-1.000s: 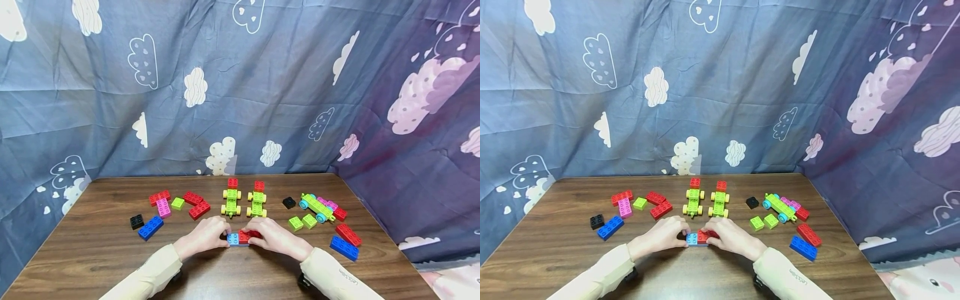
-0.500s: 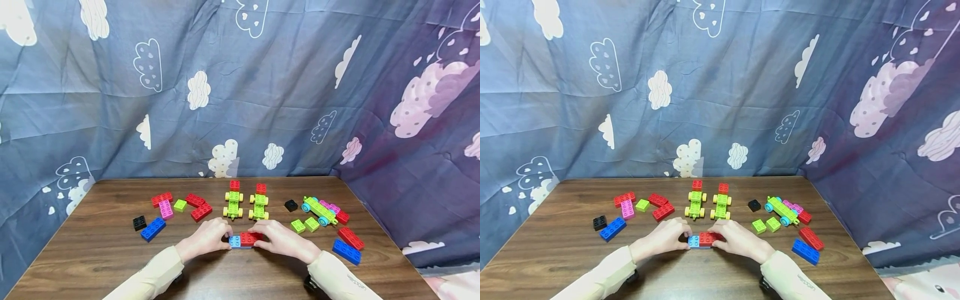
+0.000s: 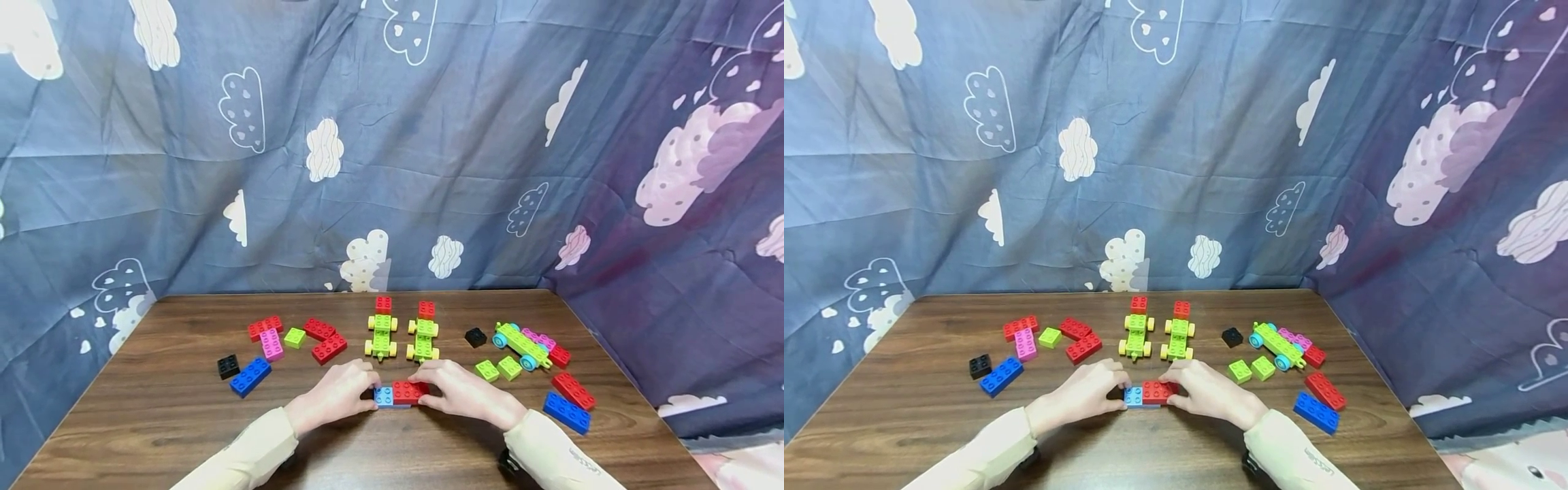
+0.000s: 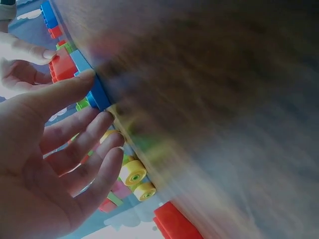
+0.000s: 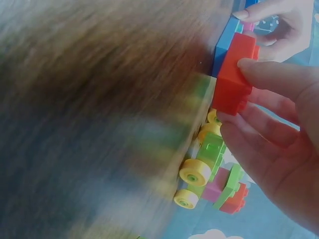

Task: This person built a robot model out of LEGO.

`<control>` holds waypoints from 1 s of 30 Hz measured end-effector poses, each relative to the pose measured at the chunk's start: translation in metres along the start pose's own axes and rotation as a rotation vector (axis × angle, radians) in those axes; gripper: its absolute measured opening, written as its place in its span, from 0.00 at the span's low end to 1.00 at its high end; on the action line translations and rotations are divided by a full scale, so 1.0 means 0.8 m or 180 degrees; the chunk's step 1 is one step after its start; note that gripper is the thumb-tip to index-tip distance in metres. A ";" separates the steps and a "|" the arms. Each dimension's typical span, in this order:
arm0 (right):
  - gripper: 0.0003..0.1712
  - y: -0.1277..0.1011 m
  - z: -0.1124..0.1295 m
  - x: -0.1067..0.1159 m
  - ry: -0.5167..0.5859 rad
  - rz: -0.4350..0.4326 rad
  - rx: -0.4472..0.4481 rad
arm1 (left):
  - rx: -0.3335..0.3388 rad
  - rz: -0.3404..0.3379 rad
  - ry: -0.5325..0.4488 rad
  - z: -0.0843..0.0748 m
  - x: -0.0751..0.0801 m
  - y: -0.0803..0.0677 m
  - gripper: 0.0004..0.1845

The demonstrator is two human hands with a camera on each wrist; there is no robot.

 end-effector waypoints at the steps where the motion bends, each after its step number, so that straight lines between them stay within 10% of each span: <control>1: 0.15 0.000 0.000 0.000 -0.0001 0.0009 -0.0006 | -0.0017 -0.0052 -0.0006 0.000 0.002 -0.001 0.14; 13: 0.16 0.000 0.002 -0.001 -0.0084 0.0037 0.0087 | 0.0411 -0.0814 -0.0018 0.068 0.051 -0.015 0.13; 20: 0.16 0.001 0.002 -0.002 -0.0079 0.0040 0.0062 | 0.0662 -0.0612 0.0024 0.100 0.041 -0.025 0.09; 30: 0.16 0.000 0.002 -0.001 -0.0075 0.0038 0.0048 | 0.0455 -0.0637 0.0057 0.093 0.039 -0.032 0.03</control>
Point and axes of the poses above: each hand's wrist, its own y-axis towards the middle knuckle, its own x-axis out of the back of the hand, z = x × y, the point moved 10 cm from there along y, towards the middle knuckle, and after that the axes turned 4 degrees about x, right-handed, at the moved point
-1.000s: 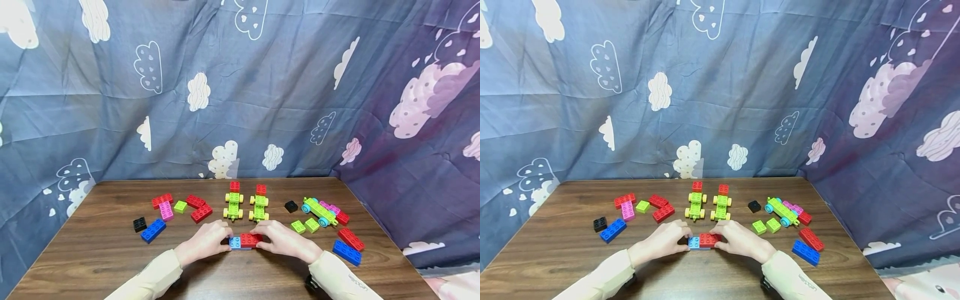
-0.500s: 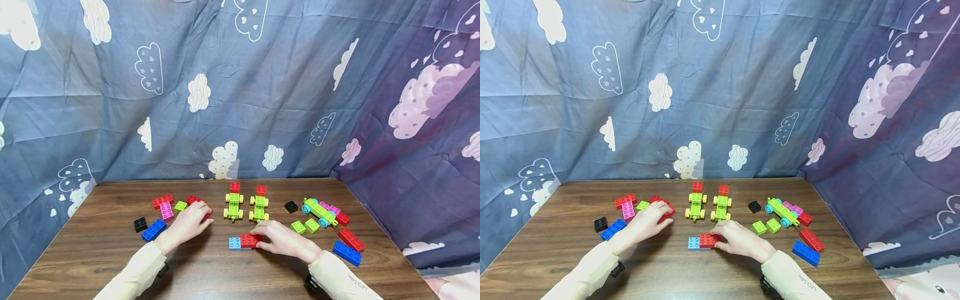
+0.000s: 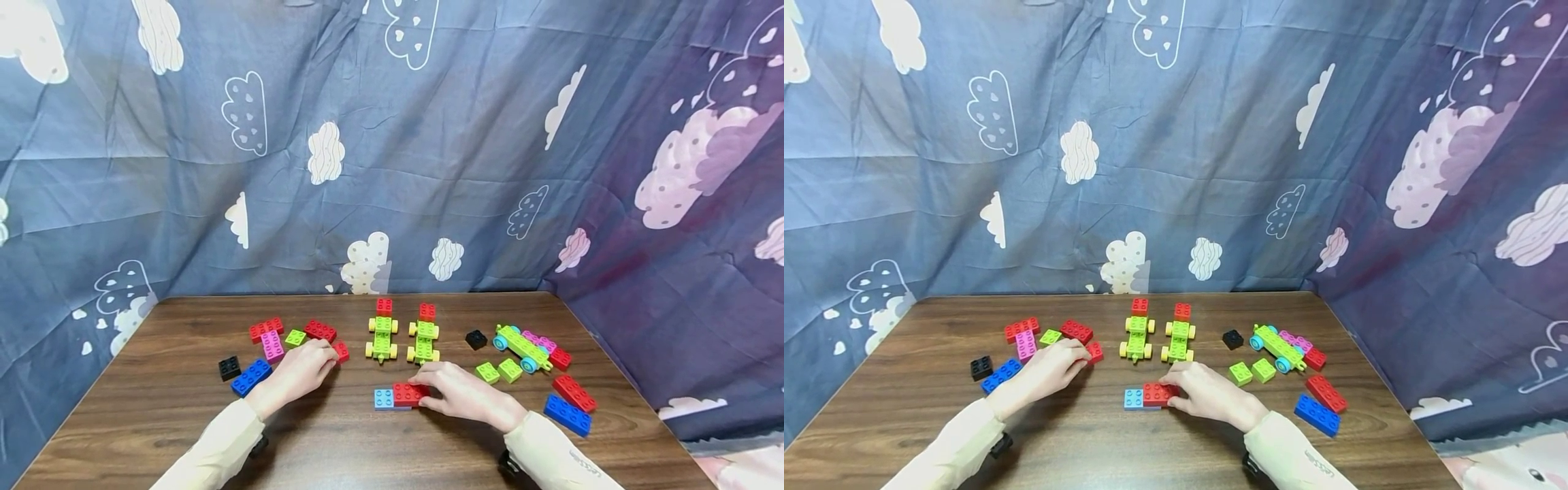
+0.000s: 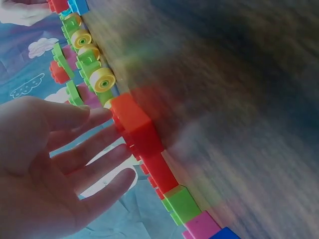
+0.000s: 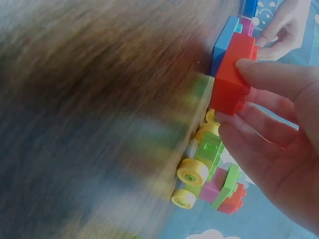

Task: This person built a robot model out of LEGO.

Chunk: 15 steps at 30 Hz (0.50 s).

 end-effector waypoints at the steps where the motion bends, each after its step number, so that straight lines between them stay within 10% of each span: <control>1: 0.16 0.000 0.000 0.000 0.0000 0.0000 0.0004 | -0.0011 0.0003 -0.0010 -0.001 0.000 0.000 0.03; 15: 0.16 -0.001 0.005 0.005 -0.0048 -0.0108 0.0150 | 0.0308 0.0274 -0.0020 0.008 -0.012 0.002 0.24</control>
Point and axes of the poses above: each hand's wrist, its own y-axis towards the middle knuckle, its own x-axis out of the back of the hand, z = x × y, the point moved 10 cm from there along y, towards the middle knuckle, and after that the axes turned 4 degrees about x, right-handed, at the moved point
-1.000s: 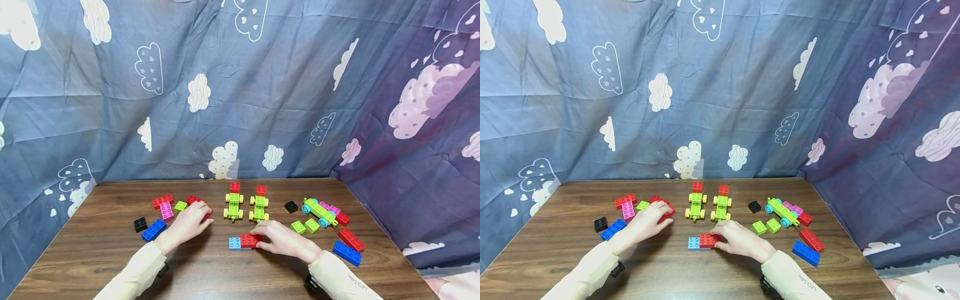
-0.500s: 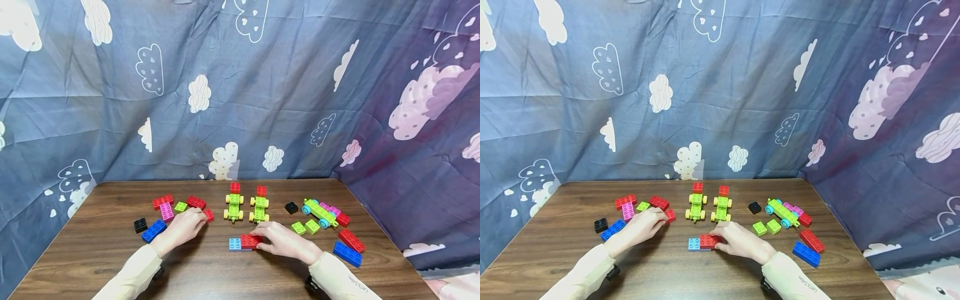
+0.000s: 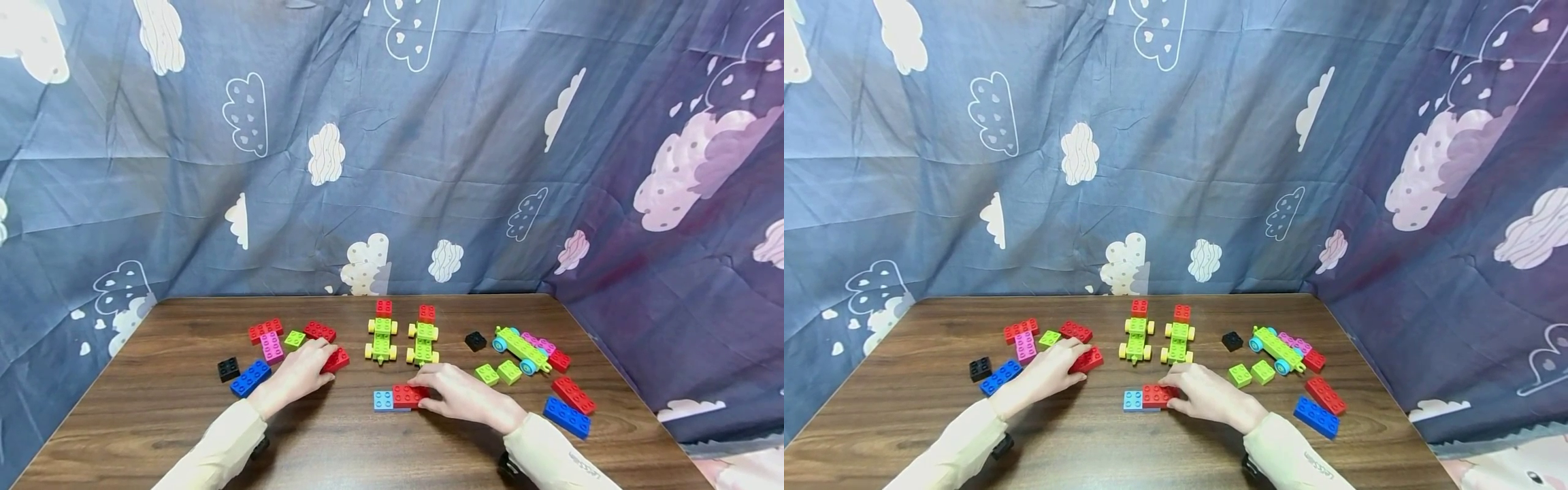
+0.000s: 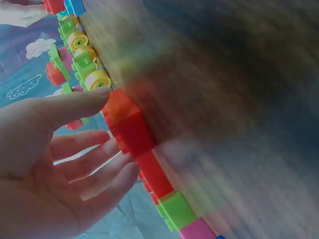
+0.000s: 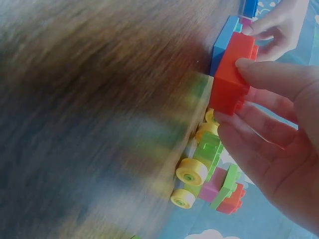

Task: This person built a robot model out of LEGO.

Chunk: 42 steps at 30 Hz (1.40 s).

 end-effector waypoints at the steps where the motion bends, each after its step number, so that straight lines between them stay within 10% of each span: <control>1: 0.16 0.000 0.000 0.000 -0.0004 -0.0005 0.0006 | 0.0014 0.0043 -0.0004 0.000 -0.002 0.000 0.25; 13: 0.16 0.000 -0.002 -0.001 0.0029 0.0113 -0.0108 | -0.0243 0.0234 -0.0200 -0.013 -0.011 0.002 0.20; 42: 0.16 0.001 -0.006 -0.003 -0.0024 0.0122 -0.0172 | -0.0120 0.0711 -0.0745 -0.029 -0.024 0.011 0.17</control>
Point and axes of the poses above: each hand's wrist, its own y-axis towards the middle knuckle, its own x-axis out of the back of the hand, z = x × y, the point moved 10 cm from there along y, towards the middle knuckle, and after that the axes turned 4 degrees about x, right-handed, at the moved point
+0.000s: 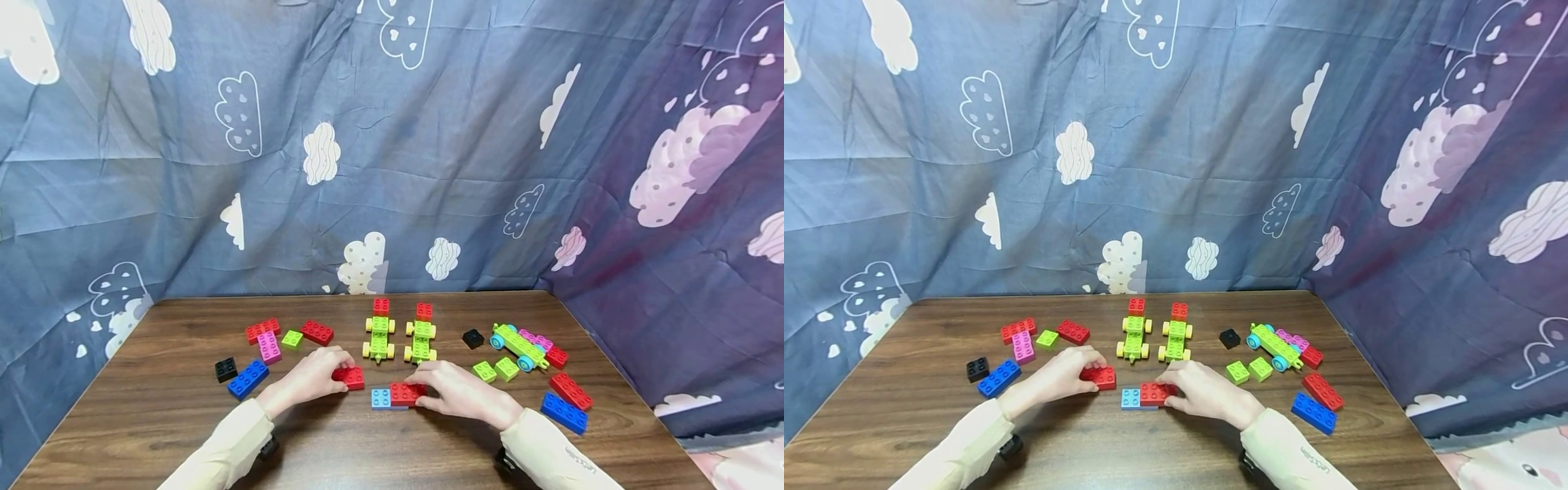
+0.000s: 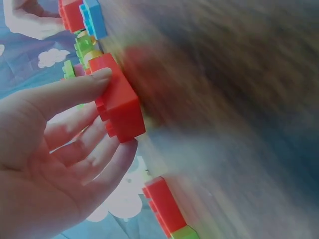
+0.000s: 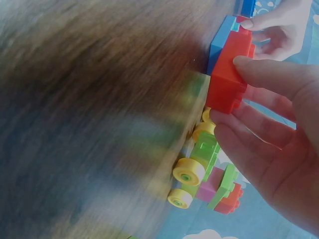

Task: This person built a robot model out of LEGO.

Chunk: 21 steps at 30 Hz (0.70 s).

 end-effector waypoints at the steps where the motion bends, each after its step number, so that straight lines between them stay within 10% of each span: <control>1: 0.16 0.000 -0.001 0.000 -0.0003 0.0007 -0.0011 | -0.0022 -0.0010 0.0000 -0.003 0.000 0.000 0.17; 21: 0.16 0.001 -0.001 0.000 -0.0007 0.0024 0.0011 | -0.0411 0.0038 -0.0032 -0.058 -0.004 0.001 0.15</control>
Point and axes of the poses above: each hand's wrist, its own y-axis towards the middle knuckle, its own x-axis out of the back of the hand, z = x × y, the point moved 10 cm from there along y, towards the middle knuckle, and after that the axes turned 4 degrees about x, right-handed, at the moved point
